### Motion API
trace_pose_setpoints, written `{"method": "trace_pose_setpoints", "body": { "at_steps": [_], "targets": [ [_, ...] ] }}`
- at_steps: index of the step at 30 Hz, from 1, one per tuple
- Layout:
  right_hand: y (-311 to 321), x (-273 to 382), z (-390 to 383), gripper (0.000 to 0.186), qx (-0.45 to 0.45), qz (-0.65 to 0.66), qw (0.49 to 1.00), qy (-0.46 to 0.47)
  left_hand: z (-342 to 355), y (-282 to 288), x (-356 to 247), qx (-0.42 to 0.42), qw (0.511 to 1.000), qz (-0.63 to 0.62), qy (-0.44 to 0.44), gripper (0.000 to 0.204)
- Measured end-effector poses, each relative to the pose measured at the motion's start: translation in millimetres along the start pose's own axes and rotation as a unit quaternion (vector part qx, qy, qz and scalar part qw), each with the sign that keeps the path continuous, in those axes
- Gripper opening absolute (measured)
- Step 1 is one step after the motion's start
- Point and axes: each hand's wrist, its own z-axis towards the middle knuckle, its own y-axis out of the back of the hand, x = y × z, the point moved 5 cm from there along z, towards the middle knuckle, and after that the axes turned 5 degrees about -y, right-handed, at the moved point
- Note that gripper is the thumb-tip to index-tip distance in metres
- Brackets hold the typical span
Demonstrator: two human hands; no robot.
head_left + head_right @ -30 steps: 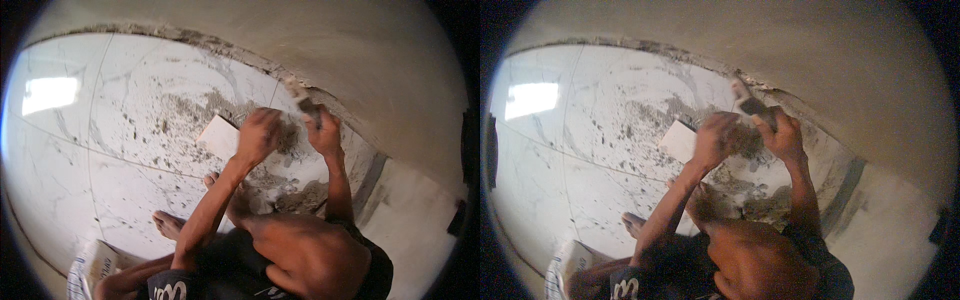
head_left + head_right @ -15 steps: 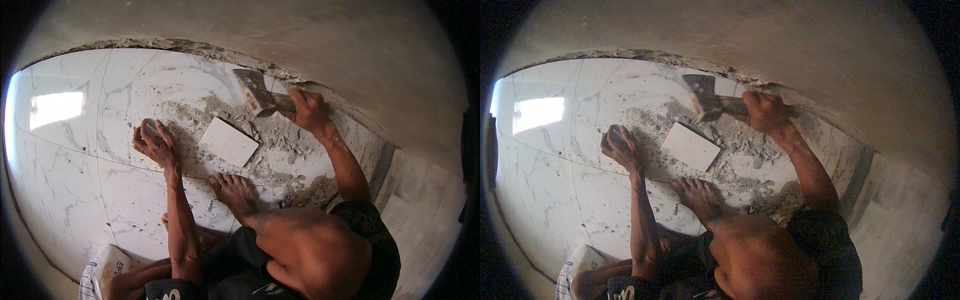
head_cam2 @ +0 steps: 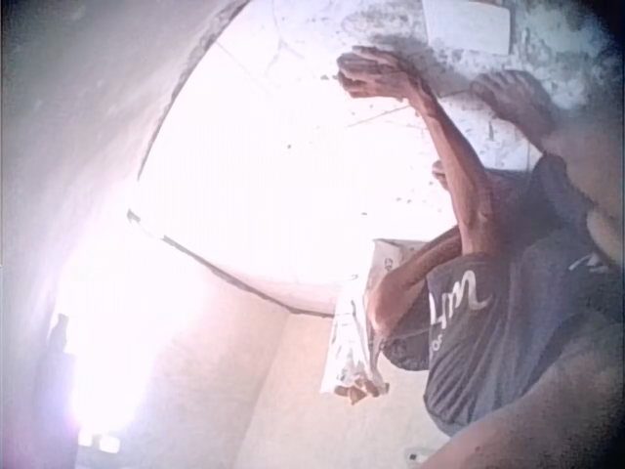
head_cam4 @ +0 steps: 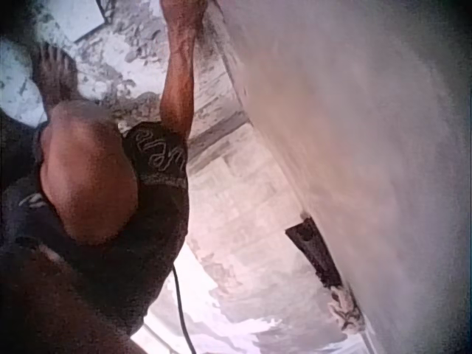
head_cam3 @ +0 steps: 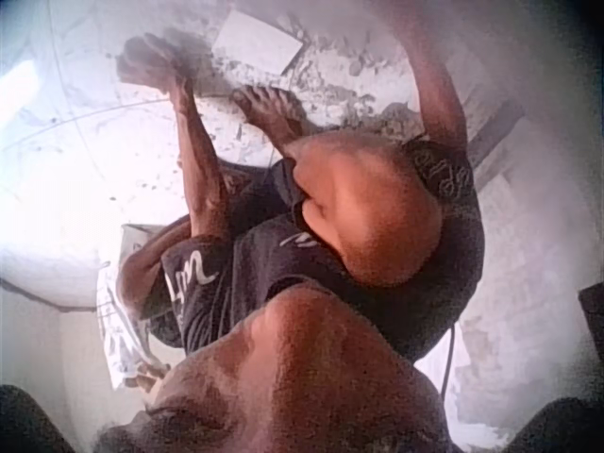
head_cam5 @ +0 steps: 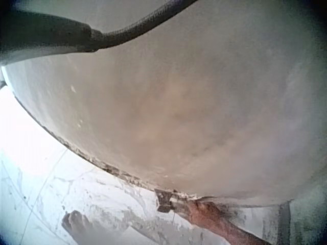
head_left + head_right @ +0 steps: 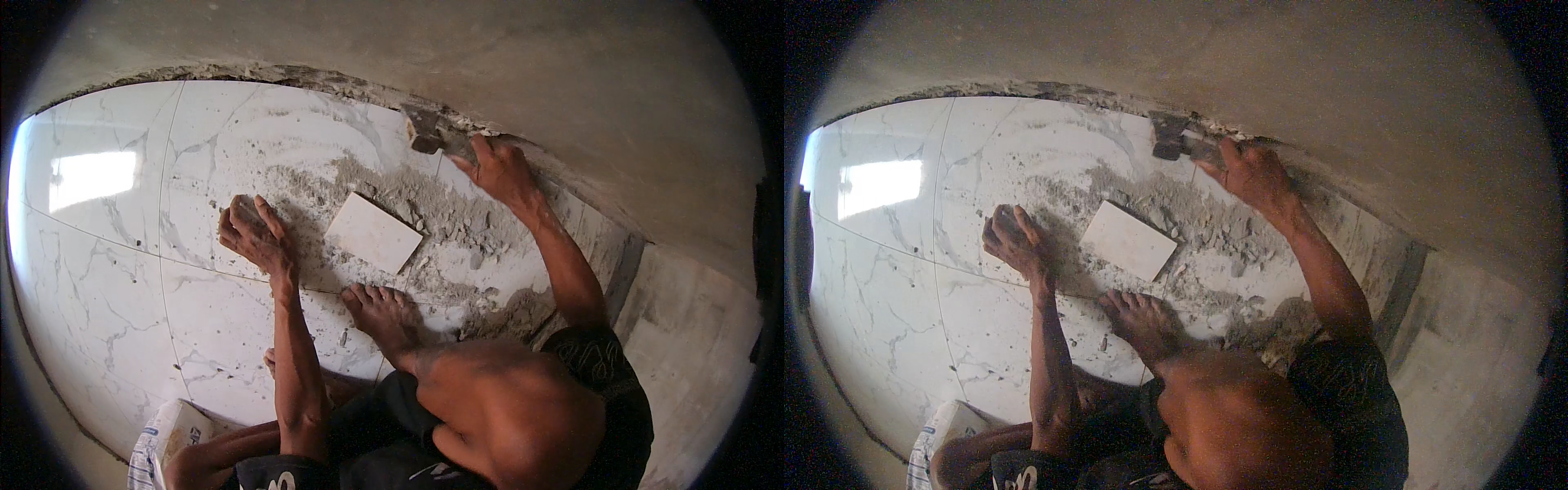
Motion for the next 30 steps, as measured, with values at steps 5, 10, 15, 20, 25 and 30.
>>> {"method": "trace_pose_setpoints", "body": {
  "at_steps": [5, 10, 15, 20, 25, 30],
  "targets": [
    [11.0, 27.4, -1.7, 0.043, -0.095, 0.071, 0.988, 0.102, 3.6, 4.9, 2.7, -0.013, 1.000, 0.000, -0.007, 0.039],
    [-11.2, 3.2, 9.4, 0.041, 0.027, 0.006, 1.000, -0.007, -0.2, -1.1, 6.1, -0.018, 1.000, 0.001, -0.001, 0.038],
    [3.3, 22.3, -1.4, 0.040, -0.099, 0.068, 0.989, 0.089, 2.5, 3.1, 1.5, -0.016, 1.000, -0.004, 0.007, 0.038],
    [-14.0, 6.2, 12.2, 0.040, 0.039, -0.017, 0.999, -0.030, 2.6, 2.6, 5.6, -0.020, 1.000, -0.005, 0.000, 0.038],
    [11.4, 30.5, -0.8, 0.041, -0.136, 0.085, 0.977, 0.138, 1.2, 0.0, 4.2, -0.023, 0.999, -0.021, 0.008, 0.039],
    [-8.1, 8.1, 16.5, 0.040, 0.028, -0.034, 0.999, -0.003, 2.0, 0.2, 7.3, -0.024, 1.000, -0.018, 0.008, 0.038]
  ]
}}
